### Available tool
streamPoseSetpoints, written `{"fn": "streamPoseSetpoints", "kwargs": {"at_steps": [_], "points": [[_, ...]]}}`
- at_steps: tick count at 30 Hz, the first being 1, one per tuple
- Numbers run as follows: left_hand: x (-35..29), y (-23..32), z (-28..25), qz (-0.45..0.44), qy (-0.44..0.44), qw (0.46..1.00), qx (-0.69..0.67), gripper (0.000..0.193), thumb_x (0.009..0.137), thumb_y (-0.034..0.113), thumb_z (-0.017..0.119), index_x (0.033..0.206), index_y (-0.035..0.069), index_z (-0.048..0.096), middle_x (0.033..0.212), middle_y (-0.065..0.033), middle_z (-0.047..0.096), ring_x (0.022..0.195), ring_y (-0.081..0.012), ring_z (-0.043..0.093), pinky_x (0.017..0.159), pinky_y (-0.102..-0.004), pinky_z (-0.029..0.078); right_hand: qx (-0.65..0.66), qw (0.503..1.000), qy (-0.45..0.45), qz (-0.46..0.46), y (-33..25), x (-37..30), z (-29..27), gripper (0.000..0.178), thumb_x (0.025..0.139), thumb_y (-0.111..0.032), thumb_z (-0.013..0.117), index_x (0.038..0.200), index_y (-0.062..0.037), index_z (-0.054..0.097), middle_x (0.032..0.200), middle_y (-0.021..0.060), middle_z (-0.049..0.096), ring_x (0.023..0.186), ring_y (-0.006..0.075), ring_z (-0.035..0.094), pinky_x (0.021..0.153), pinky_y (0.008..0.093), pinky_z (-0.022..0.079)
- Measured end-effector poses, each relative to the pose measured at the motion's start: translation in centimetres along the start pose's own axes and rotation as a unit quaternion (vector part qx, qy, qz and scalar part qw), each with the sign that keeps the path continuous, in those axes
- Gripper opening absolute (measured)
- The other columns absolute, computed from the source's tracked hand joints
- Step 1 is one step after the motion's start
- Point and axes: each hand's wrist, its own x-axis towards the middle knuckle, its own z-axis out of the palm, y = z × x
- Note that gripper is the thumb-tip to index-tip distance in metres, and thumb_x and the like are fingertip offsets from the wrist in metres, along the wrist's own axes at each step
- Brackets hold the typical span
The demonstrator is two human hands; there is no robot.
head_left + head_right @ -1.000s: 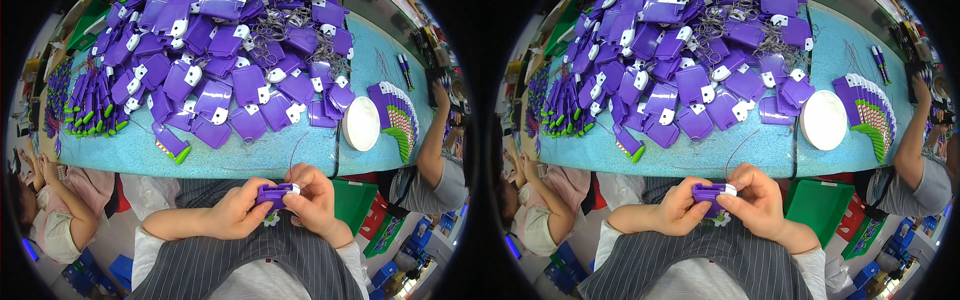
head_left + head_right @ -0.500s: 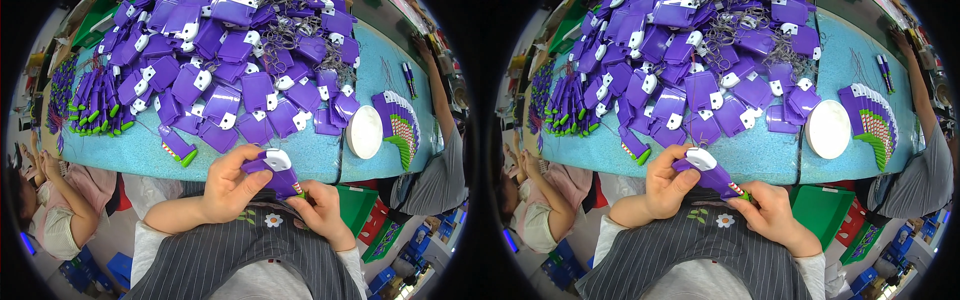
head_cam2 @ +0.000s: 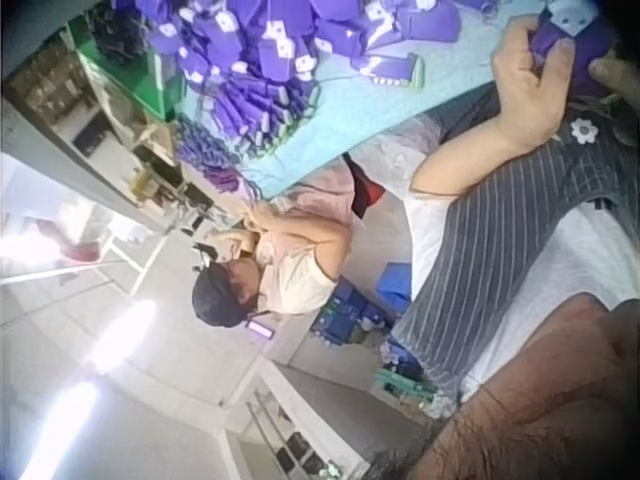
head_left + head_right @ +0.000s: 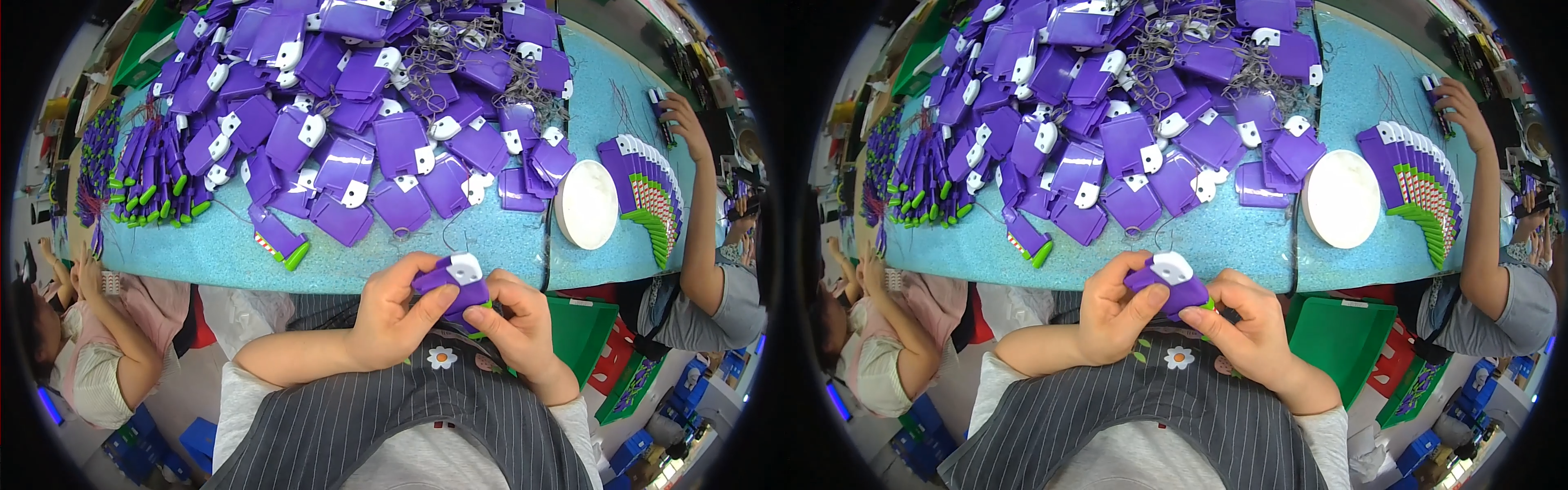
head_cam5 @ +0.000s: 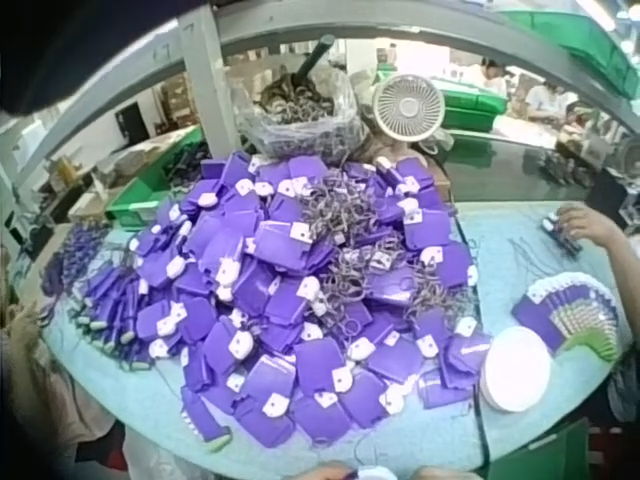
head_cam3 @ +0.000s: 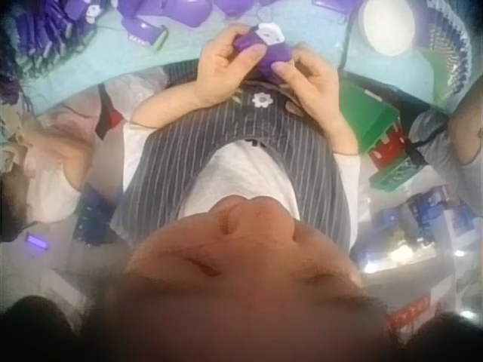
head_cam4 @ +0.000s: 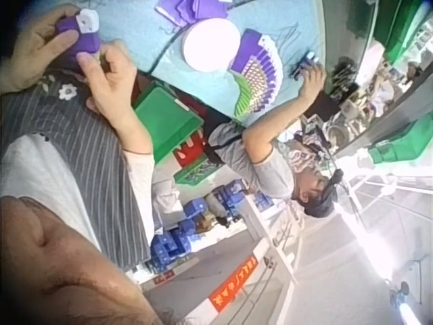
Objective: The person assembles toy components by hand, inserting wires and small plastic pieces into plastic casings and pressing the parts together.
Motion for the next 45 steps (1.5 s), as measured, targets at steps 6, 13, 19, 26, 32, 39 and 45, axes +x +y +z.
{"fn": "streamPoseSetpoints", "kwargs": {"at_steps": [6,13,19,26,32,39,45], "points": [[1.2,0.1,-0.1,0.101,-0.011,0.994,0.042,0.016,0.085,0.004,0.061,0.098,-0.004,0.055,0.085,-0.0099,0.057,0.071,-0.0151,0.056,0.064,-0.0263,0.045,-0.030,1.000,0.002,-0.008,-0.6,-0.4,-0.6,0.014,0.080,-0.011,0.070,0.087,0.0000,0.066,0.074,0.0063,0.057,0.064,0.0138,0.053,0.057,0.0261,0.041],[1.2,-0.2,-0.1,0.046,-0.085,0.992,0.082,0.017,0.087,0.006,0.059,0.099,-0.003,0.052,0.088,-0.0119,0.057,0.075,-0.0169,0.055,0.067,-0.0286,0.045,-0.005,1.000,-0.002,-0.011,-0.1,-0.3,-1.1,0.014,0.079,-0.010,0.070,0.088,-0.0001,0.066,0.075,0.0073,0.060,0.067,0.0142,0.055,0.059,0.0263,0.043],[3.0,0.9,0.4,0.227,-0.138,0.927,0.263,0.044,0.080,0.013,0.067,0.113,-0.003,0.043,0.110,-0.0207,0.051,0.105,-0.0366,0.050,0.090,-0.0455,0.039,-0.188,0.967,0.060,-0.160,-1.8,-0.3,-2.6,0.026,0.076,-0.009,0.071,0.096,0.0024,0.060,0.084,0.0121,0.059,0.071,0.0210,0.058,0.061,0.0303,0.046],[8.5,1.4,-1.3,0.279,-0.069,0.674,0.681,0.054,0.063,0.008,0.073,0.111,-0.002,0.050,0.114,-0.0171,0.053,0.103,-0.0318,0.051,0.086,-0.0395,0.042,-0.261,0.853,0.409,-0.190,-0.7,3.4,-17.2,0.023,0.085,-0.007,0.065,0.103,0.0041,0.060,0.088,0.0010,0.059,0.071,0.0053,0.052,0.063,0.0195,0.042],[8.7,3.1,-2.0,0.337,-0.079,0.725,0.596,0.045,0.065,0.002,0.071,0.107,-0.003,0.055,0.093,-0.0138,0.060,0.084,-0.0286,0.057,0.079,-0.0379,0.045,-0.579,0.713,0.358,-0.165,0.5,5.9,-17.9,0.027,0.074,-0.008,0.070,0.097,0.0017,0.060,0.088,0.0134,0.058,0.082,0.0301,0.057,0.073,0.0359,0.045],[3.5,4.3,-0.9,0.026,-0.093,0.958,0.270,0.066,0.074,0.005,0.061,0.130,-0.004,0.028,0.058,-0.0115,0.053,0.049,-0.0292,0.054,0.050,-0.0384,0.043,-0.418,0.874,-0.031,-0.244,-4.7,1.7,-2.2,0.092,0.050,-0.026,0.084,0.129,-0.0003,0.044,0.117,0.0164,0.051,0.098,0.0284,0.054,0.082,0.0387,0.044],[-0.1,1.6,-2.3,0.041,-0.146,0.988,0.036,0.058,0.087,0.003,0.052,0.137,-0.004,0.024,0.095,-0.0157,0.062,0.079,-0.0211,0.064,0.070,-0.0351,0.050,-0.287,0.938,-0.008,-0.195,-2.5,2.5,0.6,0.076,0.054,-0.015,0.084,0.119,0.0052,0.048,0.104,0.0177,0.051,0.084,0.0308,0.056,0.070,0.0374,0.049]]}}
